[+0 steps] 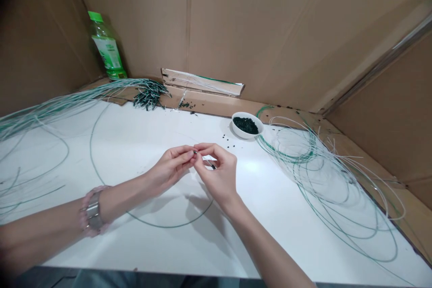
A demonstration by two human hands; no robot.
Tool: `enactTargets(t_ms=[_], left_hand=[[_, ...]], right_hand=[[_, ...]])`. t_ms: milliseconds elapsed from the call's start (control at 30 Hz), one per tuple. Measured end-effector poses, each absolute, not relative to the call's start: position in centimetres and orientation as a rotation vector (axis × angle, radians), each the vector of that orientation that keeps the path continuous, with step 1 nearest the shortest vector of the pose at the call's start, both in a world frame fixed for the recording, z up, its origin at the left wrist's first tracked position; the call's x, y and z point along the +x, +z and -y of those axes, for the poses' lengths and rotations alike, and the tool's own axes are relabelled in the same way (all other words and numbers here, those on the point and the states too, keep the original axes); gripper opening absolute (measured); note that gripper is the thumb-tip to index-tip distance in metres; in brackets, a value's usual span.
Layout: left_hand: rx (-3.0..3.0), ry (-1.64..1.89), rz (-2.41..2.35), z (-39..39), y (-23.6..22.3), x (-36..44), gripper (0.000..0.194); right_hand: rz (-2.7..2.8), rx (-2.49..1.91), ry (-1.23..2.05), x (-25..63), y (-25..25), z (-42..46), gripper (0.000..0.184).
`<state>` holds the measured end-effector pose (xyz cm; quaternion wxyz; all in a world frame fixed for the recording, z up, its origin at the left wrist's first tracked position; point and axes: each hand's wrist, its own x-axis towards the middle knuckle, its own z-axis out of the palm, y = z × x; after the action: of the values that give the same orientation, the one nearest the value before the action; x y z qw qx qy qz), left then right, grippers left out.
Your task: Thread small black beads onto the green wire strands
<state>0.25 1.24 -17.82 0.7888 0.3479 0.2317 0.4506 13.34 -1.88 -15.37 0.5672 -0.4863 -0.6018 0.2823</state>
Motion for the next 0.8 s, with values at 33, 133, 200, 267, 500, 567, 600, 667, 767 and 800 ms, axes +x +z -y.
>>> enactTargets(t_ms=[33,133,200,267,500,567,600,667,767,800], left_hand=[[0.750,0.974,-0.502,-1.2,-17.8,0.2,0.014],[0.759,0.997,-0.552,-1.2,-17.6,0.2,0.013],[0.815,1.025,-0.605,-1.1,-17.5,0.1,0.014],[0.901,1.065,-0.643,-1.1,-17.3,0.1,0.015],[1.016,1.150,-0.700,-1.1,-16.9,0.2,0.014],[1.028,1.155,-0.732,-1.1,-16.8,0.1,0.014],[1.040,1.160,-0.749,-1.1,-16.8,0.1,0.014],[1.071,1.178,-0.779,-1.1,-16.6,0.0,0.014],[1.118,1.208,-0.799,-1.1,-16.4,0.0,0.012],[1.132,1.216,-0.801,-1.1,-16.4,0.0,0.011]], right_hand=[[1.423,-1.139,0.658,13.3,-15.4,1.9,0.008],[1.436,-1.134,0.645,13.3,-15.3,2.0,0.008],[1.439,-1.131,0.642,13.4,-15.3,2.0,0.008],[1.444,-1.133,0.638,13.4,-15.3,2.1,0.008],[1.439,-1.112,0.680,13.4,-15.6,2.0,0.007],[1.434,-1.125,0.694,13.4,-15.6,2.1,0.008],[1.430,-1.134,0.698,13.4,-15.6,2.1,0.008],[1.418,-1.153,0.716,13.4,-15.5,2.2,0.009],[1.367,-1.168,0.770,13.3,-15.4,2.2,0.011],[1.345,-1.173,0.783,13.3,-15.3,2.2,0.011]])
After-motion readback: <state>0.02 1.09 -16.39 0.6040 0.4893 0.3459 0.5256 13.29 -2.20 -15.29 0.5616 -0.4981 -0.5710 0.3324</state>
